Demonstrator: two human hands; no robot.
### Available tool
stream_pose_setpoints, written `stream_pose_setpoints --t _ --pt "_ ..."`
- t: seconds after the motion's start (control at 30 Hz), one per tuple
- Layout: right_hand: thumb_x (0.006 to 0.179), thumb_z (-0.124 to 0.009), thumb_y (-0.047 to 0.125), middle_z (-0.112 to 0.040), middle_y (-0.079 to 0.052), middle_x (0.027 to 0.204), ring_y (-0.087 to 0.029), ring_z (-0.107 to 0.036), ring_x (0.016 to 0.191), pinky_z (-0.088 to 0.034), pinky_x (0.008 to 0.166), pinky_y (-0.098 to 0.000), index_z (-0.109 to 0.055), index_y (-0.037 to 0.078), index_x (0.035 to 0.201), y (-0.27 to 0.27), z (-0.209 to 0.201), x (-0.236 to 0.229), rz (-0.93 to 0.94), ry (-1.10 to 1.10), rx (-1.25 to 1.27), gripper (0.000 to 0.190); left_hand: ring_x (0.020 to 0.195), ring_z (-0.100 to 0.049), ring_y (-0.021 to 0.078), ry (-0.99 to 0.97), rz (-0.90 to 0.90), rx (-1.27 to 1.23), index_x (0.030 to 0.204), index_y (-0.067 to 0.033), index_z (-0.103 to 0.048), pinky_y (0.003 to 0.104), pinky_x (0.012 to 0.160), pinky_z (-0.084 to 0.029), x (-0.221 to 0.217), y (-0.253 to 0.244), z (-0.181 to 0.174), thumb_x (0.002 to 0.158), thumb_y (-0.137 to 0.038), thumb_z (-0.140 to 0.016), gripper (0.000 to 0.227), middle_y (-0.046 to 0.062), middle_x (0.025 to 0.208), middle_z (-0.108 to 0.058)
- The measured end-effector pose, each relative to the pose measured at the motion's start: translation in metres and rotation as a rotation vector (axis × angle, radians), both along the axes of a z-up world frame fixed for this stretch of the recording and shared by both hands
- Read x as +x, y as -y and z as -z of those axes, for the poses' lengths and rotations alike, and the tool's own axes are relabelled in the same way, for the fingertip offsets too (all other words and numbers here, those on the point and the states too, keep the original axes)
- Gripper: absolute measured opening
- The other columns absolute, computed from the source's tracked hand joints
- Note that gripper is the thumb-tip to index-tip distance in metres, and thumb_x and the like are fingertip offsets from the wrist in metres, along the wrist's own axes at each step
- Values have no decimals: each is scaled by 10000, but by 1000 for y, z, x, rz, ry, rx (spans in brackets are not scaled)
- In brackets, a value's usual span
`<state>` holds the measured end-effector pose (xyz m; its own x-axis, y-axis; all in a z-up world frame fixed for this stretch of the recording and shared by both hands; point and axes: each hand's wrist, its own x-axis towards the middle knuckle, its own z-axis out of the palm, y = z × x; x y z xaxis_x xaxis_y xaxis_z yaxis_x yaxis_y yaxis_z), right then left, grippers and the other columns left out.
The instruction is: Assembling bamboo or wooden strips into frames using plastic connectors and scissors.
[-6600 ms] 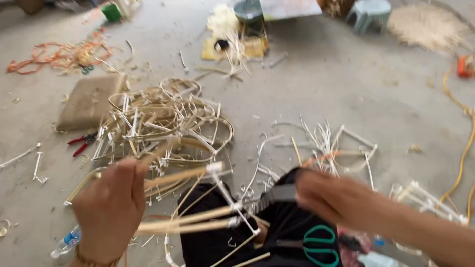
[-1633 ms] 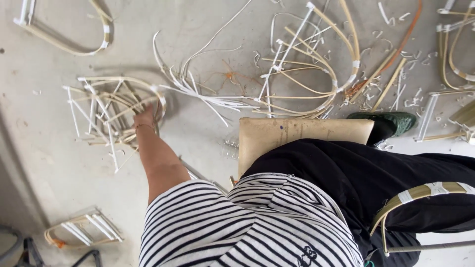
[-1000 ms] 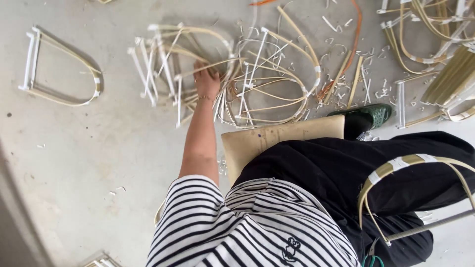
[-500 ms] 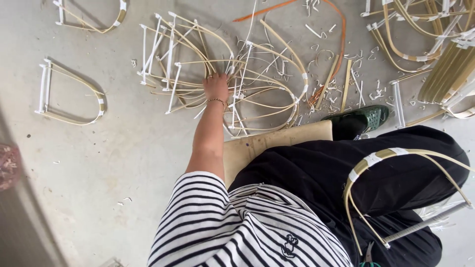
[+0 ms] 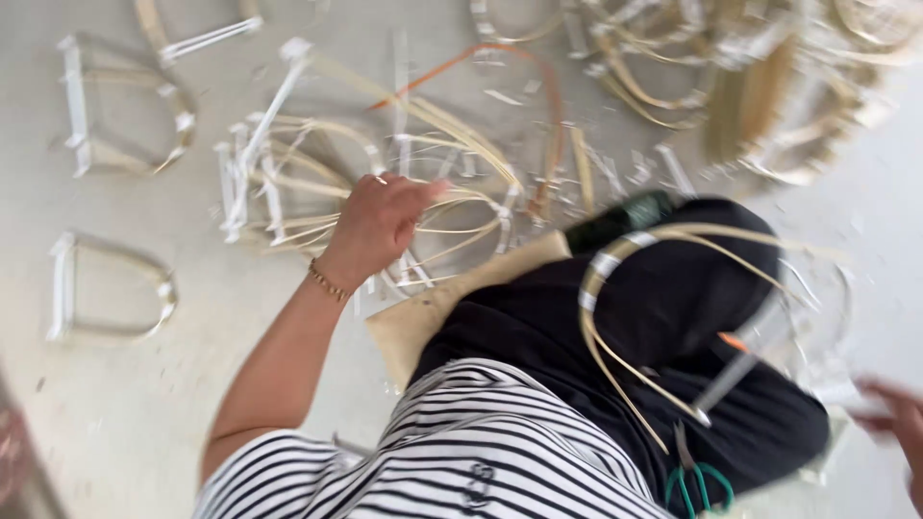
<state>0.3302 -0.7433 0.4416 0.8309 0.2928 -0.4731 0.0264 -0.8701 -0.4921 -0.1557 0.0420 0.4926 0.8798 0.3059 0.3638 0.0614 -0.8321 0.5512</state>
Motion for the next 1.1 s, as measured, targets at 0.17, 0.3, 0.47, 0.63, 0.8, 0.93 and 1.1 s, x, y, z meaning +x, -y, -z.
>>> stream_pose_setpoints --t 0.17,0.3,0.47,0.63,0.8,0.93,1.1 --pt "1005 -596 232 -586 -231 1465 -118 -574 703 -496 653 -256 -411 -35 1576 -336 -223 -197 -293 -282 925 657 855 -639 194 163 541 395 1188 -180 -760 434 879 -420 109 94 -126 930 -310 -681 299 -15 820 -638" --pt "1040 -636 162 -686 -216 1107 -18 -444 506 -392 435 -182 -482 21 1579 -341 -221 -207 -133 -530 1025 578 815 -642 197 283 941 715 723 -147 -691 404 1003 -419 163 161 -176 875 -546 -651 429 -17 684 -592" --pt "985 -747 230 -577 -186 1255 -130 -560 864 -496 728 -280 -590 60 1452 -318 -232 -229 -140 613 658 521 737 -613 192 378 1222 783 649 -156 -666 384 979 -411 188 218 -196 898 -505 -634 430 -23 617 -580" --pt "820 -772 421 -530 -241 1377 -374 -559 1221 -529 987 -448 -464 -96 1409 -285 -307 -203 -48 1496 279 842 701 -604 181 263 1541 964 627 -186 -675 363 940 -417 190 270 -208 861 -420 -647 333 -45 584 -585" --pt "1099 -555 381 -651 -41 838 -122 -653 768 -561 730 -275 -671 -3 1221 -251 -230 -154 -29 135 1225 419 1053 -651 234 414 1476 855 972 -107 -671 433 1114 -416 202 307 -251 904 -483 -638 384 47 1005 -673" --pt "1128 -493 354 -536 36 754 -92 -506 679 -452 629 -240 -677 3 1140 -245 -221 -202 309 415 1199 396 1215 -585 409 353 1094 233 1376 23 -474 447 1053 -479 223 343 -293 844 -437 -729 748 249 1292 -580" --pt "1184 -456 339 -565 -3 1096 -82 -528 1018 -470 922 -239 -580 65 1273 -212 -245 -241 95 656 1376 313 697 -687 265 -374 782 163 1375 -139 -709 385 656 -570 245 382 -335 1051 -232 -669 339 129 869 -744"
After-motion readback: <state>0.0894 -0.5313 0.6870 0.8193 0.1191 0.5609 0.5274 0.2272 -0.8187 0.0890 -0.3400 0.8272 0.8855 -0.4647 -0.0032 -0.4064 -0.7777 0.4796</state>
